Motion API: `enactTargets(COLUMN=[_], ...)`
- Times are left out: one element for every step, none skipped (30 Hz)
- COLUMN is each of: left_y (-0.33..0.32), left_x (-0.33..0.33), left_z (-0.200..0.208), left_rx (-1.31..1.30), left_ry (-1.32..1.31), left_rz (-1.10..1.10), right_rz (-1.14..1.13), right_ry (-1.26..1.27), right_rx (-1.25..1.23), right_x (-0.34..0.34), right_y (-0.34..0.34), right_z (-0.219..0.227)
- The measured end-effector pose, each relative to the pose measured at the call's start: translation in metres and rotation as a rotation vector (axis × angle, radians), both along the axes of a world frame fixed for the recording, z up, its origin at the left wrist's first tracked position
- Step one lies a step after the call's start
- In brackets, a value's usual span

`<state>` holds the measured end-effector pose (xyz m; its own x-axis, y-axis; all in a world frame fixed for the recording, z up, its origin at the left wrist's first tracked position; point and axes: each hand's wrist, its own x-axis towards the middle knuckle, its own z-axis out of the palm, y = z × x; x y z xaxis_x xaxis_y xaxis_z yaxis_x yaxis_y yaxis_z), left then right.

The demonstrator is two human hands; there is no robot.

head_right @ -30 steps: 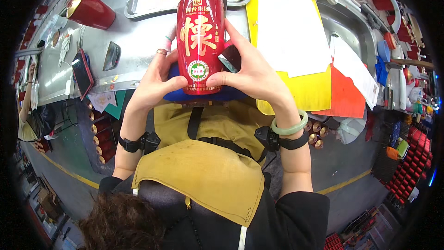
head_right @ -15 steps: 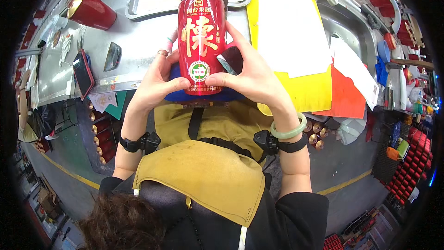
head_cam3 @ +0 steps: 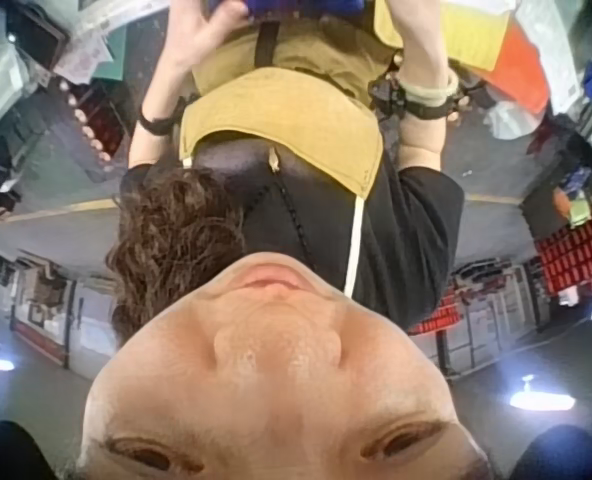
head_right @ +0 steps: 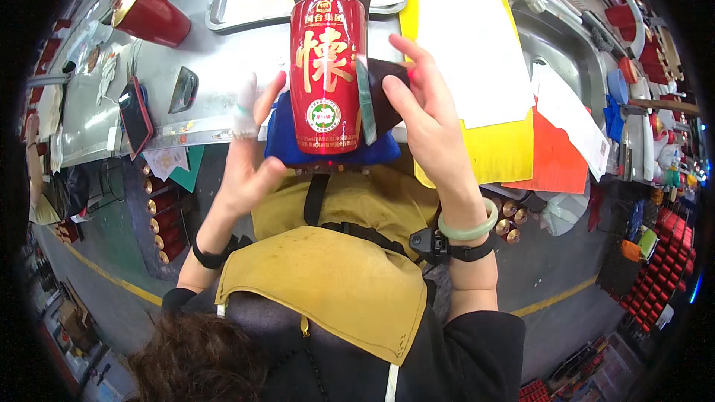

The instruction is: Manually applying decorative and textual labels onto red liquor bottle containers at an industrial production line table.

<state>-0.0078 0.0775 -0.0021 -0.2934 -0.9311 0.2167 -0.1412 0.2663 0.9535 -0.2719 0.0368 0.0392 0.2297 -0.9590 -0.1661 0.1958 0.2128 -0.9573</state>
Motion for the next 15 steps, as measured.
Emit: enactTargets(left_y=[0.009,0.017,0.020,0.022,0.027,0.031,0.034,0.036,0.038,0.038,0.039,0.040,0.041,0.040,0.039], left_x=[-0.003,-0.006,-0.009,-0.012,-0.018,-0.018,-0.019,-0.019,-0.019,-0.018,-0.016,-0.013,-0.011,-0.006,0.000], left_z=[0.000,0.000,0.003,0.006,0.004,0.000,-0.005,-0.006,-0.005,-0.006,-0.008,-0.011,-0.014,-0.014,-0.015], left_rx=[-0.116,-0.231,-0.295,-0.359,-0.330,-0.330,-0.343,-0.358,-0.355,-0.356,-0.350,-0.347,-0.331,-0.334,-0.339], left_ry=[-0.147,-0.294,-0.462,-0.630,-0.583,-0.583,-0.587,-0.590,-0.569,-0.568,-0.559,-0.551,-0.525,-0.524,-0.530], left_rz=[0.005,0.009,-0.012,-0.033,0.023,0.023,0.055,0.085,0.098,0.098,0.095,0.091,0.110,0.107,0.130], right_rz=[-0.073,-0.146,-0.195,-0.203,-0.196,-0.191,-0.262,-0.264,-0.266,-0.268,-0.301,-0.170,-0.172,-0.173,-0.177], right_ry=[0.067,0.133,0.127,0.136,0.240,0.344,0.313,0.314,0.417,0.521,0.542,0.863,0.825,0.787,0.789], right_rx=[-0.098,-0.197,-0.219,-0.248,-0.273,-0.297,-0.297,-0.297,-0.338,-0.380,-0.430,-0.450,-0.436,-0.423,-0.422], right_x=[0.005,0.011,0.019,0.024,0.027,0.029,0.031,0.028,0.020,0.014,0.009,-0.004,-0.007,-0.008,-0.005], right_y=[0.002,0.006,0.010,0.015,0.018,0.022,0.023,0.023,0.023,0.022,0.020,0.018,0.016,0.014,0.014], right_z=[0.002,0.005,0.010,0.010,0.007,0.003,-0.002,-0.004,-0.006,-0.009,-0.013,-0.006,-0.008,-0.011,-0.008])
